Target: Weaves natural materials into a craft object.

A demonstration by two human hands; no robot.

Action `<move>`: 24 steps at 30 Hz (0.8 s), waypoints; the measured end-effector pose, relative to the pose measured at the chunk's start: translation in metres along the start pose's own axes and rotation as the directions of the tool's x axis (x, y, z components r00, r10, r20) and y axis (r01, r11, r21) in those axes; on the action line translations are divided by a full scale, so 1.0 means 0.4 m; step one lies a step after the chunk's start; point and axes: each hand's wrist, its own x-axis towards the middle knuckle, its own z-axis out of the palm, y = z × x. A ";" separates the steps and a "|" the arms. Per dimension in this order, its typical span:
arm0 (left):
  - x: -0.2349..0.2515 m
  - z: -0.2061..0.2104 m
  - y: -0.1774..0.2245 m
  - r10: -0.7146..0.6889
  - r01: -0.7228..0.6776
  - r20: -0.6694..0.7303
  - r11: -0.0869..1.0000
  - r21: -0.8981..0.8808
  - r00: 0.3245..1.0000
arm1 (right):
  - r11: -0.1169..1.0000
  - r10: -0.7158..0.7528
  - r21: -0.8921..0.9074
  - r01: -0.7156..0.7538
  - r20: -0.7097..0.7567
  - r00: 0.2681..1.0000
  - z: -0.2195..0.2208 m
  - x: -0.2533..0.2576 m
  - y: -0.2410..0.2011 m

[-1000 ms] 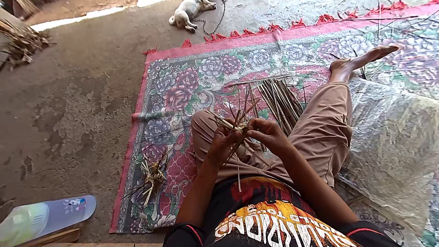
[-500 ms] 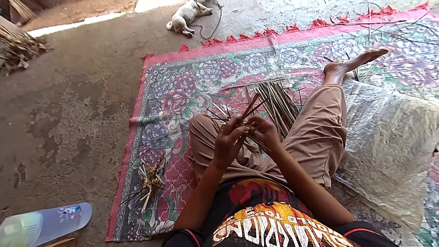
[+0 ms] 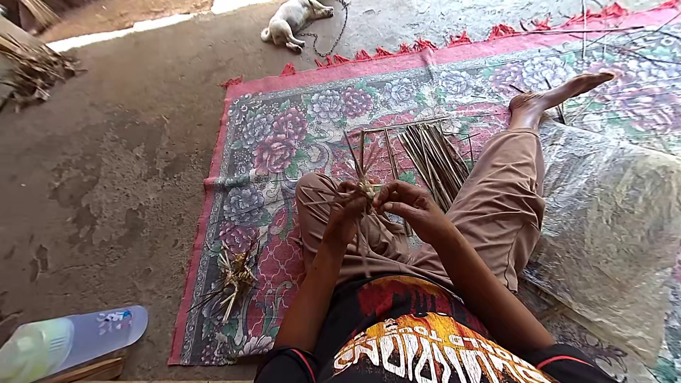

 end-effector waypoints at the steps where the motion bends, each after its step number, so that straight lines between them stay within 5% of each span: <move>1: -0.002 -0.006 0.006 -0.035 0.032 -0.038 0.997 -0.075 0.999 | 1.000 -0.004 -0.029 0.003 -0.015 1.000 0.002 0.000 -0.001; 6: 0.007 -0.019 0.036 -0.080 0.121 0.120 0.914 -0.387 0.989 | 0.944 -0.050 -0.331 -0.021 -0.204 0.978 0.006 0.004 0.040; 12: 0.001 -0.010 0.014 -0.165 0.235 0.200 0.882 -0.408 0.966 | 0.962 -0.094 -0.272 0.032 -0.221 0.971 0.021 0.008 0.052; 17: 0.009 -0.029 -0.001 -0.102 0.198 0.237 0.882 -0.427 0.966 | 0.987 0.076 -0.141 -0.078 -0.019 0.997 -0.034 0.001 0.050; 21: 0.002 -0.020 0.014 -0.114 0.206 0.228 0.878 -0.433 0.967 | 0.984 0.174 -0.021 -0.175 0.271 0.947 -0.103 -0.004 0.060; 24: -0.001 -0.028 0.023 -0.133 0.228 0.269 0.904 -0.362 0.954 | 0.978 0.180 0.059 -0.202 0.268 0.946 -0.121 -0.009 0.075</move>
